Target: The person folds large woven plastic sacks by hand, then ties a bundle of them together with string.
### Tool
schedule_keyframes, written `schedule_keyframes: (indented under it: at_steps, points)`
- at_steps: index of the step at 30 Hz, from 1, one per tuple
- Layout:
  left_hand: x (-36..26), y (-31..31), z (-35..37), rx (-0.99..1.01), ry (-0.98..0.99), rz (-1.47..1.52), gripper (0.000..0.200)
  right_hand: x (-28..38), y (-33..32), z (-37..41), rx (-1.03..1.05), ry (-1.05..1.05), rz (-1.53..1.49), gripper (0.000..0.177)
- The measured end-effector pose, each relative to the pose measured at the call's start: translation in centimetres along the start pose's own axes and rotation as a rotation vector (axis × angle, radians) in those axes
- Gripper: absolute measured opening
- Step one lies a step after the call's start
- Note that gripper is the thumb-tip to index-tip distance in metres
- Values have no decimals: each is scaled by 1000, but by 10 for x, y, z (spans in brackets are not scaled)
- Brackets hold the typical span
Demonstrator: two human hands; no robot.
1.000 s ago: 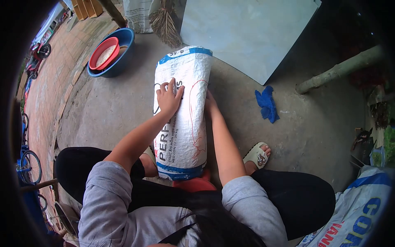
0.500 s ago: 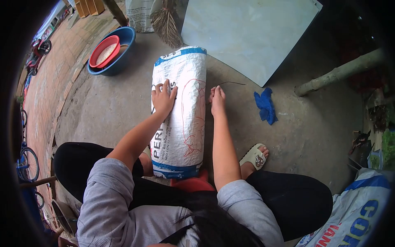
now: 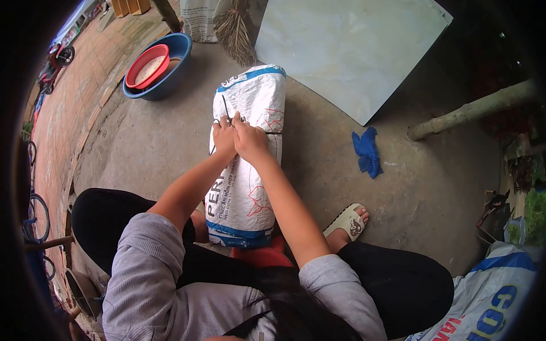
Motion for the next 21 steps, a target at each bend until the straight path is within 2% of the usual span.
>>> schedule_keyframes:
  at_steps: [2, 4, 6, 7, 8, 9, 10, 12, 14, 16, 17, 18, 20, 21]
  points:
    - [-2, -9, -3, 9, 19, 50, 47, -40, 11, 7, 179, 246, 417, 25]
    - [-16, -27, -3, 112, 143, 213, 45, -92, 22, 25, 231, 289, 582, 25]
    - [-21, -32, -7, 90, 196, 268, 46, -111, 9, 41, 107, 324, 465, 25]
    - [-19, -34, -11, 104, 115, 440, 46, -122, 7, 49, 105, 321, 463, 25]
    - [-14, -32, -15, 117, 33, 611, 46, -129, 1, 55, 11, 294, 420, 26]
    - [-9, -35, -19, 11, 29, 593, 54, -136, -3, 60, -82, 267, 375, 27]
    - [-6, -39, -20, 13, 28, 589, 54, -135, -6, 62, -80, 268, 369, 27]
    - [13, -43, -18, 42, -126, 547, 58, -135, -13, 69, -174, 333, 257, 30]
    - [24, -42, -16, 109, -189, 494, 65, -137, -12, 71, -168, 323, 263, 30]
    - [34, -31, -10, 349, -367, 322, 69, -134, -11, 71, -151, 251, 314, 30]
    - [38, -22, -13, 443, -328, 239, 73, -134, -11, 73, -90, 265, 357, 30]
    - [47, -18, -18, 447, -328, 244, 73, -133, -13, 74, -88, 268, 362, 30]
    - [52, -17, -19, 642, -122, 92, 62, -124, -12, 83, -21, 209, 356, 31]
    - [69, -2, -27, 704, -42, -14, 48, -118, -13, 86, 34, 191, 387, 30]
Point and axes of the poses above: each hand's wrist, its own z-axis away from the middle knuckle, its own y-axis out of the palm, x = y × z, the point moved 6 cm from there along -z, towards the middle knuckle
